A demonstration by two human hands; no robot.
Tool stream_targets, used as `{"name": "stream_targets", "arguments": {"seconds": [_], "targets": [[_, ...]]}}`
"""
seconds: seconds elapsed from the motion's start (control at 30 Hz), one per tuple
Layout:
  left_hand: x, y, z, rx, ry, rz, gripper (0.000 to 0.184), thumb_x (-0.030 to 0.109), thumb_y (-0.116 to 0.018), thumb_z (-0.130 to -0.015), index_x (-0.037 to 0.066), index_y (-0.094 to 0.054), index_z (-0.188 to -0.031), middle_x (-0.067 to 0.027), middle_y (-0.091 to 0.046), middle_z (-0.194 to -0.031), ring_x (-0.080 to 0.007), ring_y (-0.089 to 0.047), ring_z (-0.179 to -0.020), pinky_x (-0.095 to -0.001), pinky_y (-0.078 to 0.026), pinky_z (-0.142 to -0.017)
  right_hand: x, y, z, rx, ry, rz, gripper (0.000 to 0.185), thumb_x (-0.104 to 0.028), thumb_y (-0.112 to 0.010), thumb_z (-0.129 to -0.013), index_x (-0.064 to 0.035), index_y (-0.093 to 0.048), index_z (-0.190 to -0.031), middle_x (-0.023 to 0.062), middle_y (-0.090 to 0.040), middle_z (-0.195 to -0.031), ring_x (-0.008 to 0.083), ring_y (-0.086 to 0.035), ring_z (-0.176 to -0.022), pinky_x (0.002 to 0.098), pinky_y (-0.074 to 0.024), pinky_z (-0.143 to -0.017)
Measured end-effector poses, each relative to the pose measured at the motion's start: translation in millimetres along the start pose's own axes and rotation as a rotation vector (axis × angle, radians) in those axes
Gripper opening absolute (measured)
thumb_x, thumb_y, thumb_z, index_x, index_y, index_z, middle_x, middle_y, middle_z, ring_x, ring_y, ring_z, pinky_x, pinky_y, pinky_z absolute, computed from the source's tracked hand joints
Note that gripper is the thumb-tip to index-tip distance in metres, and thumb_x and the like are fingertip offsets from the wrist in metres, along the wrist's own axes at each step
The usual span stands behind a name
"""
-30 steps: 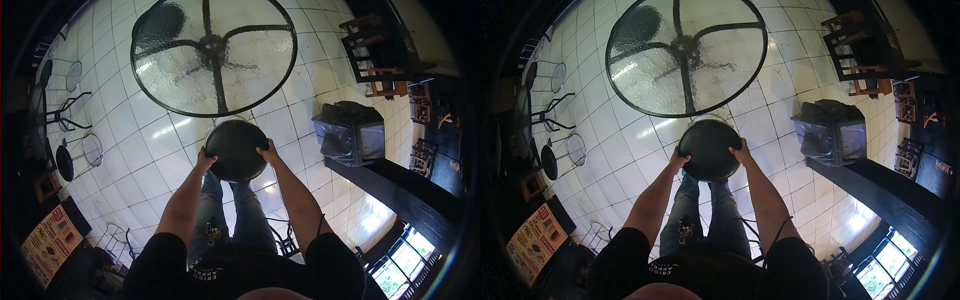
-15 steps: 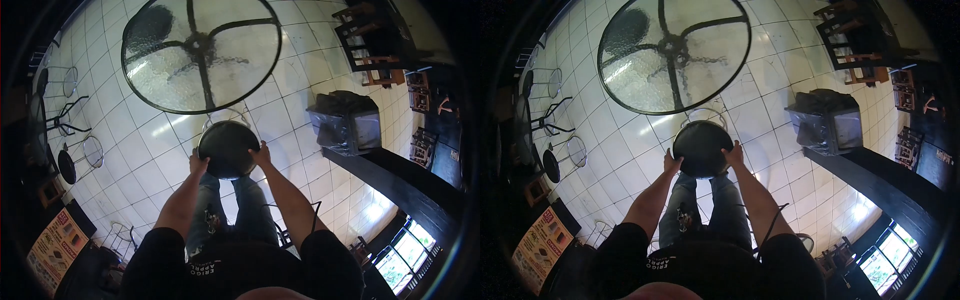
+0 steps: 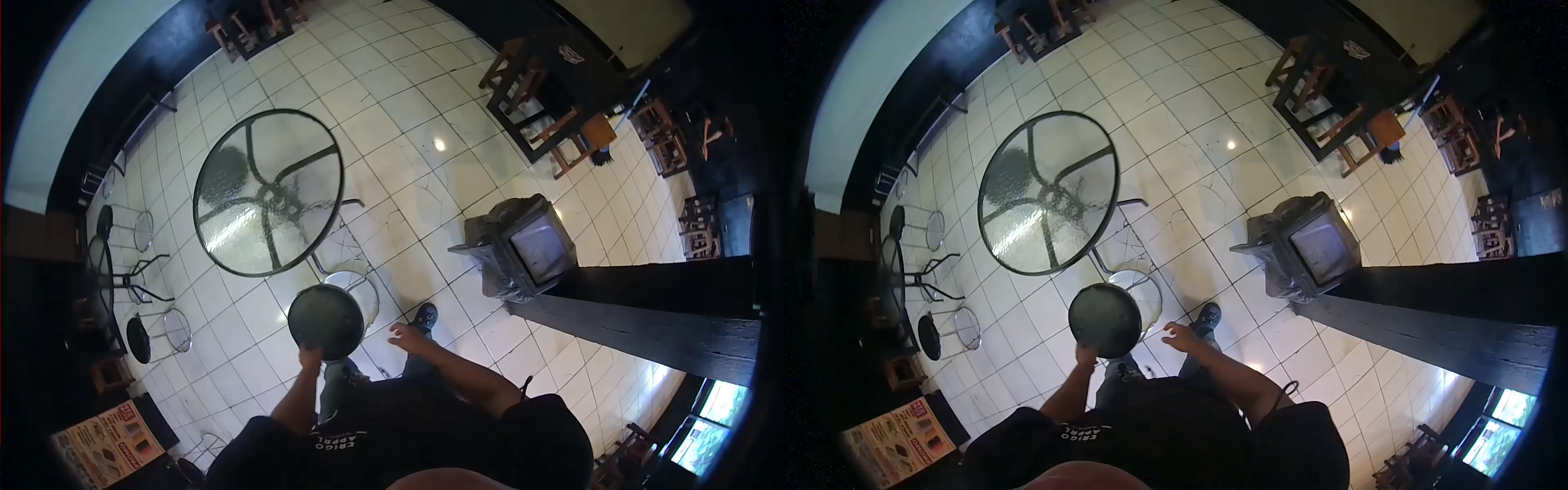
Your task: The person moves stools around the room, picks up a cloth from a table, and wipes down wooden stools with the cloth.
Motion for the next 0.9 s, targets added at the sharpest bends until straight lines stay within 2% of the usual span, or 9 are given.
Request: {"name": "stream_targets", "arguments": {"seconds": [0.1,0.17,0.3,0.37,0.43,0.57,0.7,0.77,0.9], "targets": [[-0.7,-77.7,26.2,-0.306,0.052,-0.288,0.05,0.023,-0.067,-0.064,0.002,-0.057,-0.108,-0.0185,-0.062,-0.101,-0.0313,-0.062,-0.091,-0.0389,-0.049,-0.081,31.6,66.7,32.7,0.061,-0.063,-0.229,0.046,-0.031,-0.072,-0.073,-0.0068,-0.055,-0.109,0.0089,-0.06,-0.091,0.019,-0.058,-0.081,0.0317,-0.0483,-0.07],[28.7,-147.8,43.6,-0.545,-0.259,-0.769,0.048,0.026,-0.068,-0.063,0.002,-0.06,-0.103,-0.0188,-0.062,-0.101,-0.032,-0.062,-0.091,-0.0376,-0.049,-0.081,40.8,117.7,51.3,0.084,-0.096,-0.417,0.047,-0.03,-0.072,-0.073,-0.0088,-0.054,-0.111,0.0046,-0.059,-0.089,0.0133,-0.056,-0.079,0.0273,-0.0474,-0.063],[141.7,-230.3,66.0,-0.54,-0.525,-0.44,0.053,0.032,-0.072,-0.067,0.003,-0.057,-0.108,-0.0163,-0.064,-0.093,-0.029,-0.063,-0.085,-0.0345,-0.051,-0.073,48.9,185.1,60.8,0.143,-0.099,-0.454,0.047,-0.029,-0.07,-0.075,-0.0095,-0.052,-0.114,0.004,-0.06,-0.089,0.0129,-0.056,-0.078,0.0278,-0.0465,-0.058],[193.5,-249.4,92.3,-0.782,-0.207,-0.042,0.048,0.028,-0.071,-0.073,0.004,-0.055,-0.11,-0.0129,-0.064,-0.088,-0.0214,-0.063,-0.07,-0.0309,-0.051,-0.06,47.0,205.6,55.3,0.142,-0.043,-0.429,0.047,-0.029,-0.069,-0.075,-0.0097,-0.051,-0.115,0.0043,-0.06,-0.09,0.0132,-0.056,-0.078,0.0283,-0.0465,-0.057],[271.2,-238.5,116.6,-0.725,-0.357,-0.116,0.04,0.023,-0.069,-0.077,0.004,-0.054,-0.109,-0.0097,-0.062,-0.081,-0.015,-0.059,-0.059,-0.0278,-0.047,-0.05,32.9,228.2,37.7,0.164,-0.037,-0.418,0.047,-0.029,-0.068,-0.076,-0.0094,-0.051,-0.115,0.0054,-0.061,-0.093,0.0139,-0.056,-0.079,0.0287,-0.0472,-0.059],[374.8,-210.5,153.0,-0.703,-0.503,0.024,0.037,0.022,-0.067,-0.079,0.004,-0.054,-0.108,-0.009,-0.061,-0.076,-0.0155,-0.057,-0.059,-0.0282,-0.045,-0.049,-18.8,282.5,19.9,0.254,0.027,-0.56,0.044,-0.026,-0.066,-0.079,-0.01,-0.05,-0.116,0.0067,-0.06,-0.101,0.0157,-0.058,-0.087,0.0309,-0.048,-0.067],[432.1,-196.1,152.1,-0.682,-0.424,0.23,0.035,0.021,-0.067,-0.079,0.005,-0.054,-0.107,-0.0058,-0.059,-0.072,-0.013,-0.056,-0.061,-0.0264,-0.044,-0.05,-49.1,331.1,-0.6,0.28,0.112,-0.734,0.04,-0.023,-0.063,-0.082,-0.0085,-0.049,-0.116,0.0079,-0.059,-0.106,0.0182,-0.058,-0.092,0.0327,-0.049,-0.07],[449.5,-193.7,141.6,-0.66,-0.431,0.169,0.037,0.02,-0.064,-0.081,0.004,-0.052,-0.112,-0.0081,-0.061,-0.083,-0.0161,-0.059,-0.074,-0.0305,-0.047,-0.059,-64.3,352.7,-14.2,0.263,0.12,-0.774,0.039,-0.023,-0.062,-0.083,-0.0085,-0.049,-0.116,0.0082,-0.059,-0.106,0.0187,-0.058,-0.092,0.0331,-0.0491,-0.07],[499.9,-195.1,110.3,-0.624,-0.518,0.248,0.032,0.019,-0.067,-0.078,0.003,-0.055,-0.104,-0.0053,-0.06,-0.073,-0.0109,-0.055,-0.062,-0.0249,-0.043,-0.049,-88.4,391.2,-69.3,0.244,0.067,-0.757,0.036,-0.02,-0.06,-0.085,-0.0088,-0.049,-0.117,0.0086,-0.059,-0.108,0.0197,-0.058,-0.093,0.0337,-0.0494,-0.07]]}}
Point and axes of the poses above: each hand's wrist, its own z-axis away from the middle knuckle, its own y-axis out of the back of the hand, x = y × z, the point moved 9 cm from there along -z, towards the middle knuckle
